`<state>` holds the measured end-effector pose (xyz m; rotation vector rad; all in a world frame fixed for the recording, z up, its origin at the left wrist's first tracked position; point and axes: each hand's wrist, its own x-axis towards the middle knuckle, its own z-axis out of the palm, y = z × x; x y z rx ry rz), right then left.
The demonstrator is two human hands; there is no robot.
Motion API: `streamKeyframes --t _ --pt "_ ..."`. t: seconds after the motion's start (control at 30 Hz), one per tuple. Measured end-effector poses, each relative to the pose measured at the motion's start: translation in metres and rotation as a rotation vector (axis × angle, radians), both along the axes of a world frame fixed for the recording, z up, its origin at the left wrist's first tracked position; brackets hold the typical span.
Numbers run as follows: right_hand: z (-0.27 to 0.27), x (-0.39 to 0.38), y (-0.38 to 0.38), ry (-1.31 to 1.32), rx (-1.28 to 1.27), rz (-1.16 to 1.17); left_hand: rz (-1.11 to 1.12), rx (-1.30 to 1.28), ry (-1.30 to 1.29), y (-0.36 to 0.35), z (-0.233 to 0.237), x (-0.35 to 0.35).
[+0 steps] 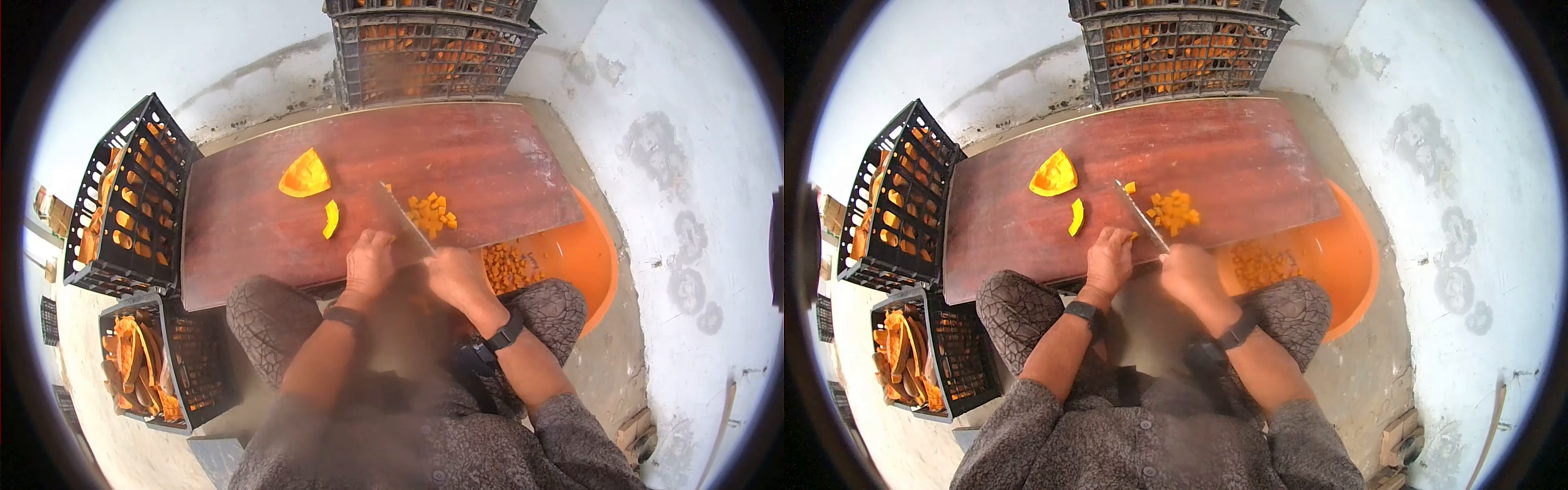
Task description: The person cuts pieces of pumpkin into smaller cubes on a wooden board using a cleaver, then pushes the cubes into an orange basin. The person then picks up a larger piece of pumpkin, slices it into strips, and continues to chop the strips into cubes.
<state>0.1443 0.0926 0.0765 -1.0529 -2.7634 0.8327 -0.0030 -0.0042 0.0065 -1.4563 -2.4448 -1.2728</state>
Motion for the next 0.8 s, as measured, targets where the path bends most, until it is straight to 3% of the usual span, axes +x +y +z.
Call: streamKeyframes --t 0.23,0.8 --pt "0.037 0.015 -0.013 0.006 0.036 -0.014 0.022 -0.007 -0.027 0.002 0.001 0.002" --pt "0.045 0.024 -0.022 -0.016 0.09 0.112 0.029 -0.087 -0.021 0.002 -0.006 -0.003"
